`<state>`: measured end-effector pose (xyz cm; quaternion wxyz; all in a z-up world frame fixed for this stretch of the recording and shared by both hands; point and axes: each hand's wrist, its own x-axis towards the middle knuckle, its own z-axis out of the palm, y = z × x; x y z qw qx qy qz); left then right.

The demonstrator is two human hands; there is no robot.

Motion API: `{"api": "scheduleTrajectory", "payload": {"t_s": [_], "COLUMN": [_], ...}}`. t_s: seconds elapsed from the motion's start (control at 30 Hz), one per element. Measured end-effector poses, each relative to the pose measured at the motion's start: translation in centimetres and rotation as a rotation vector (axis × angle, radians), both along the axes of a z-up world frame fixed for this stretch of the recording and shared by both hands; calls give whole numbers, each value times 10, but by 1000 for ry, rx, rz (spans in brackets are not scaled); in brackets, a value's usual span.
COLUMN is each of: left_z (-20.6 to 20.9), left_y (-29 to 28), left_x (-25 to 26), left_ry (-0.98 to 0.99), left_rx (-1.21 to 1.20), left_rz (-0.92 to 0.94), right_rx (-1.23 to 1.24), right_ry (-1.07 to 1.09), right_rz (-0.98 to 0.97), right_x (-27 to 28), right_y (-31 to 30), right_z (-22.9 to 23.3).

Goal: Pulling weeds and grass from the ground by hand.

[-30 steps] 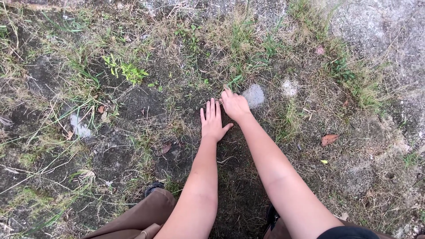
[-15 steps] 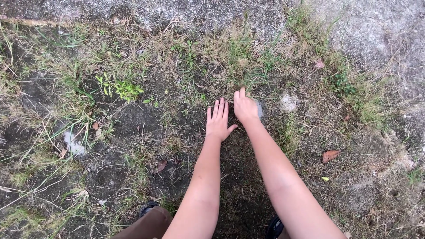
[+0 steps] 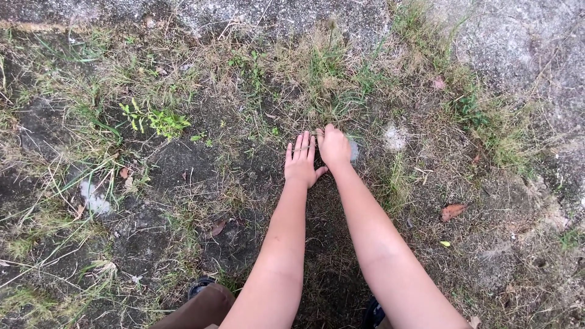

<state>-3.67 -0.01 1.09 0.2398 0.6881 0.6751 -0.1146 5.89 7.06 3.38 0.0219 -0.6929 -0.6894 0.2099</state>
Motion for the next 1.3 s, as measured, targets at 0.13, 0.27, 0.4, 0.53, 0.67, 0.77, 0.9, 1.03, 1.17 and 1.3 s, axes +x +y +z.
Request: {"api": "scheduleTrajectory", "payload": {"t_s": [0.13,0.27,0.4,0.53,0.67,0.77,0.9,1.03,1.17,1.3], "left_z": [0,4,21,0,-42,-2,4,-2,-3,-7], "left_y": [0,1,-3,-5,-15,-24,-29,-30,-33,-34], "left_x": [1,0,2,2,6,4,-3,-13,-20,-20], "left_ry": [12,19,11,12,-81,-108,-199,-159,-104,-42], "left_rx": [-13,-29,-39,-38,182,140,203,248,217,86], "left_rz": [-16,-13,-8,-10,53,82,166,173,196,150], "right_rx": [19,94,88,84,79,113,131,-79,78,59], "right_ry": [39,106,130,169,200,222,203,121,-32,-214], "right_rz": [-20,-86,-87,-154,-161,-149,-129,-19,351,550], "right_x": [3,5,9,8,16,20,20,15,1,-18], "right_y": [-3,-7,-16,-61,-91,-91,-76,-64,-54,-43], "right_z": [-1,-6,-11,-19,-31,-21,-3,18,8,0]}}
